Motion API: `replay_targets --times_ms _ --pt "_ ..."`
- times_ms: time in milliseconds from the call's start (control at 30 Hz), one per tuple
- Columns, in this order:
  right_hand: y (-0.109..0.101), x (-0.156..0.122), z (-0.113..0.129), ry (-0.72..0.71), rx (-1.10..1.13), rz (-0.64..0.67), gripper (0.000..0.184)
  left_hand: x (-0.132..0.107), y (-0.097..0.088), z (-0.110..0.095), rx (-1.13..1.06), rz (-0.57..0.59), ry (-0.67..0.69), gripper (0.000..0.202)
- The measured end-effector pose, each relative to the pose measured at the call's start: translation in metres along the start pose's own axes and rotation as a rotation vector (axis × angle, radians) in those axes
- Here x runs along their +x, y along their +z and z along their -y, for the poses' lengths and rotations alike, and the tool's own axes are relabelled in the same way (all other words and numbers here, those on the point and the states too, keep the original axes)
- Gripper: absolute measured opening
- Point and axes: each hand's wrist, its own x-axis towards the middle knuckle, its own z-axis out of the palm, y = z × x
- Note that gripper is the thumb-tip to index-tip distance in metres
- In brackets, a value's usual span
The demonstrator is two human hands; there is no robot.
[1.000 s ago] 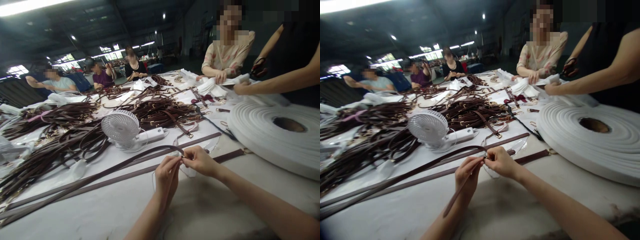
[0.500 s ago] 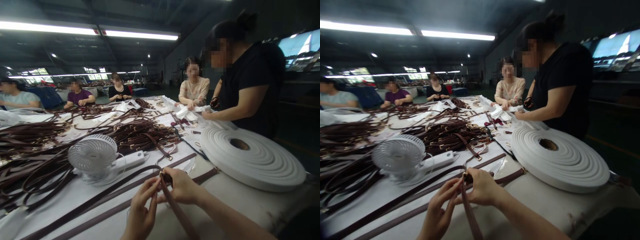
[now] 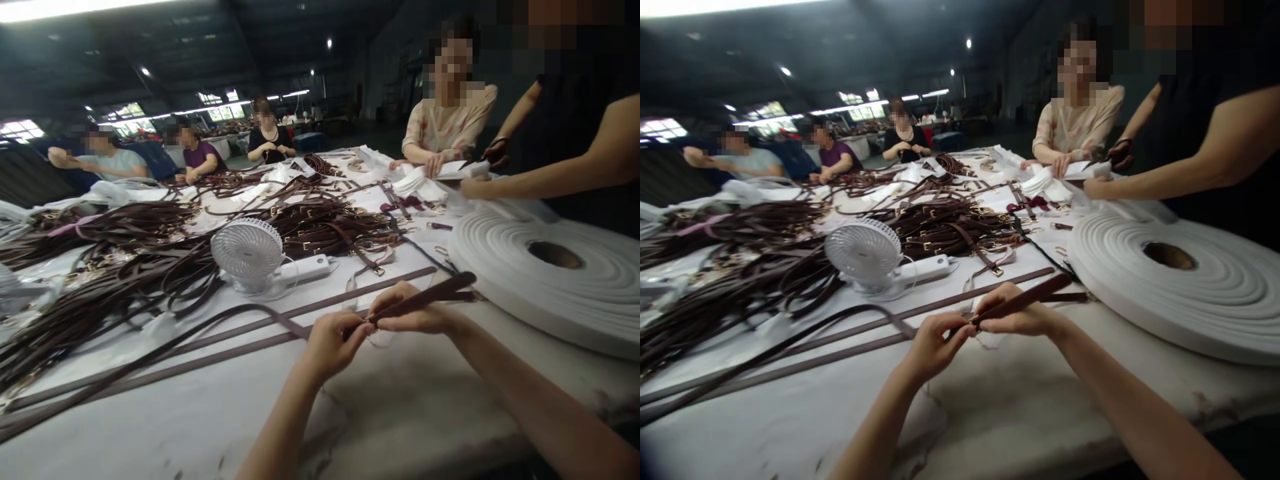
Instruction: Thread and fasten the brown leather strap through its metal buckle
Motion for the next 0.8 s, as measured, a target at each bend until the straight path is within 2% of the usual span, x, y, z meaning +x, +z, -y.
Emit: replay_targets --times_ms 100,167,233,333,367,400,500,533,567,633,700,800 --pt "-0.016 0.002 0.006 0.03 0.019 -0.177 0.028 -0.004 -0.002 -0.008 -0.121 -0.052 -0.152 0.041" --pt "-0.021 0.008 0.019 -0.026 -0.024 -0.242 0.026 -0.006 -0.003 -0.011 -0.257 -0.062 -0.214 0.038" --pt "-0.023 0.018 0.036 -0.087 -0.084 -0.144 0.026 -0.007 -0.004 -0.014 -0.512 0.005 -0.22 0.035" --pt "-0.02 0.039 0.058 -0.147 -0.191 0.167 0.026 -0.006 -0.004 -0.013 -0.921 0.212 -0.231 0.045" --pt "-0.019 0.045 0.062 -0.183 -0.236 0.191 0.026 -0.005 -0.003 -0.011 -0.994 0.22 -0.245 0.046" --pt "-0.017 0.051 0.064 -0.238 -0.275 0.125 0.026 -0.004 -0.001 -0.009 -1.024 0.17 -0.263 0.045" --pt "-0.003 0.058 0.059 -0.41 -0.265 -0.349 0.025 0.0 0.005 0.0 -0.981 -0.186 -0.321 0.039" --pt "0.004 0.056 0.054 -0.436 -0.222 -0.451 0.026 0.002 0.007 0.003 -0.946 -0.292 -0.34 0.038" --pt "0.013 0.052 0.049 -0.442 -0.177 -0.489 0.026 0.003 0.01 0.005 -0.907 -0.366 -0.347 0.037" --pt "0.032 0.039 0.037 -0.42 -0.096 -0.432 0.021 0.004 0.014 0.007 -0.827 -0.437 -0.319 0.034" --pt "0.052 0.024 0.025 -0.418 -0.032 -0.398 0.017 0.005 0.018 0.006 -0.756 -0.463 -0.278 0.029" --pt "0.069 0.009 0.012 -0.472 0.012 -0.502 0.014 0.005 0.022 0.003 -0.803 -0.452 -0.275 0.025"
